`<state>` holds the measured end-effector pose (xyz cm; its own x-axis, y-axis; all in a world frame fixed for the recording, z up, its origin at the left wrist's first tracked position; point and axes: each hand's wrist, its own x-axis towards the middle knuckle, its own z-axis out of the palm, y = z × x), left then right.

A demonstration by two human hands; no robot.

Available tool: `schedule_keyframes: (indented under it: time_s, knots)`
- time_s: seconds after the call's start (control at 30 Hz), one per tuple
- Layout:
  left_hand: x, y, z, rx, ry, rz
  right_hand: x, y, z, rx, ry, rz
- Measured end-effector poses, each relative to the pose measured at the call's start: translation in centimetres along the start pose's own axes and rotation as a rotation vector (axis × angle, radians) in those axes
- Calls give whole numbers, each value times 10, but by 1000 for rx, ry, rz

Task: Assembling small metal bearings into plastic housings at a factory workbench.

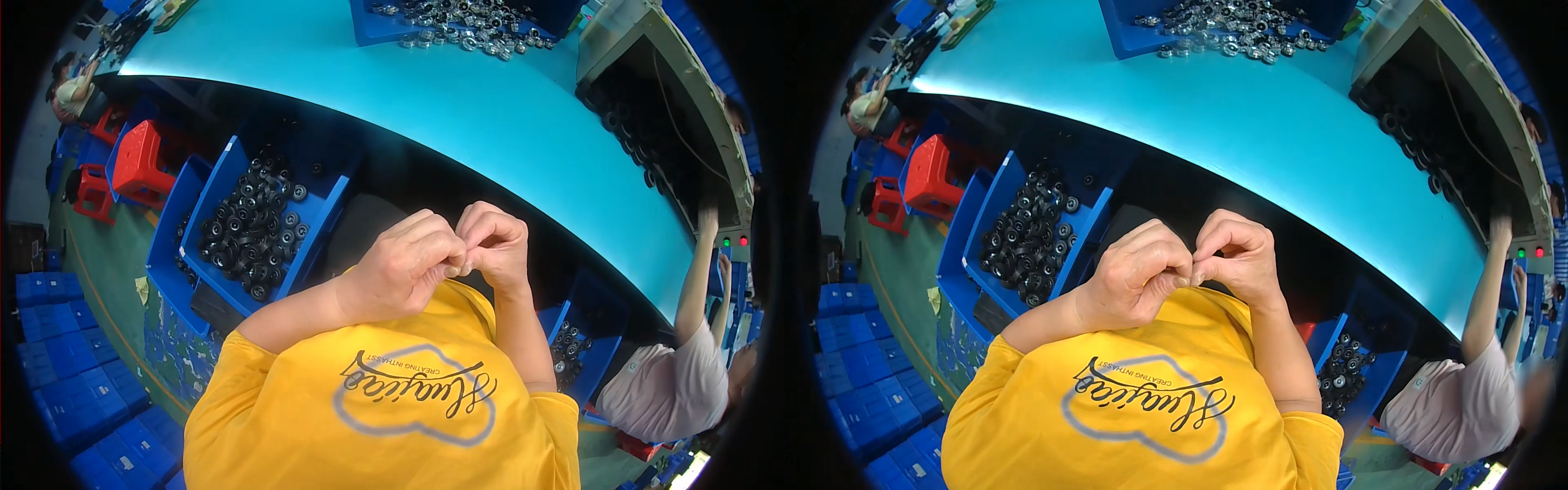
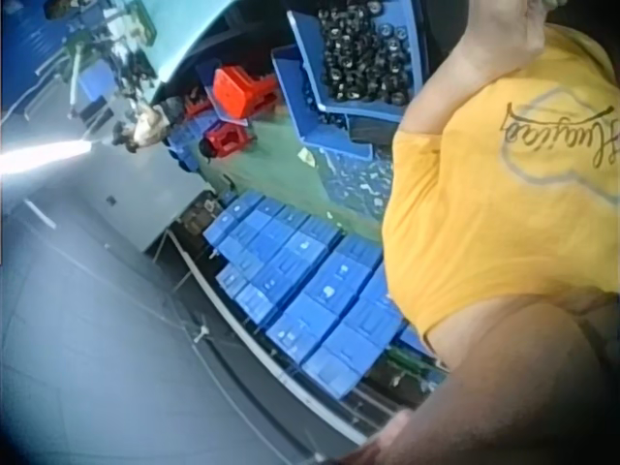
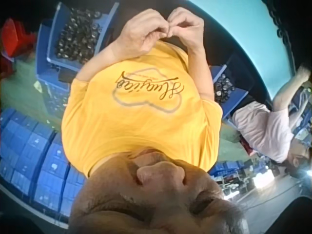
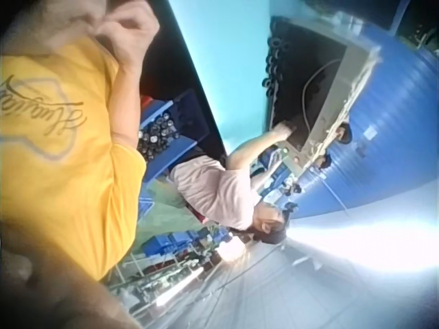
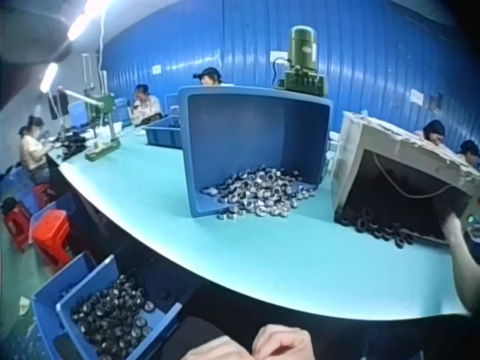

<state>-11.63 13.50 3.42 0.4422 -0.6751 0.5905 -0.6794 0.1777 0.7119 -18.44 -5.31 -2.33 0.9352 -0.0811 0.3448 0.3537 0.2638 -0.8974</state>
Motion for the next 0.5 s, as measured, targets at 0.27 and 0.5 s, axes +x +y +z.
schedule_keyframes:
  time_s: [0.27,0.5]
  knots:
    - [-4,-3,-1,21,87,22,0,-9,15,-612,238,-515]
    - [-13,5,5,-430,58,-241,-1,-27,13,-884,230,-742]
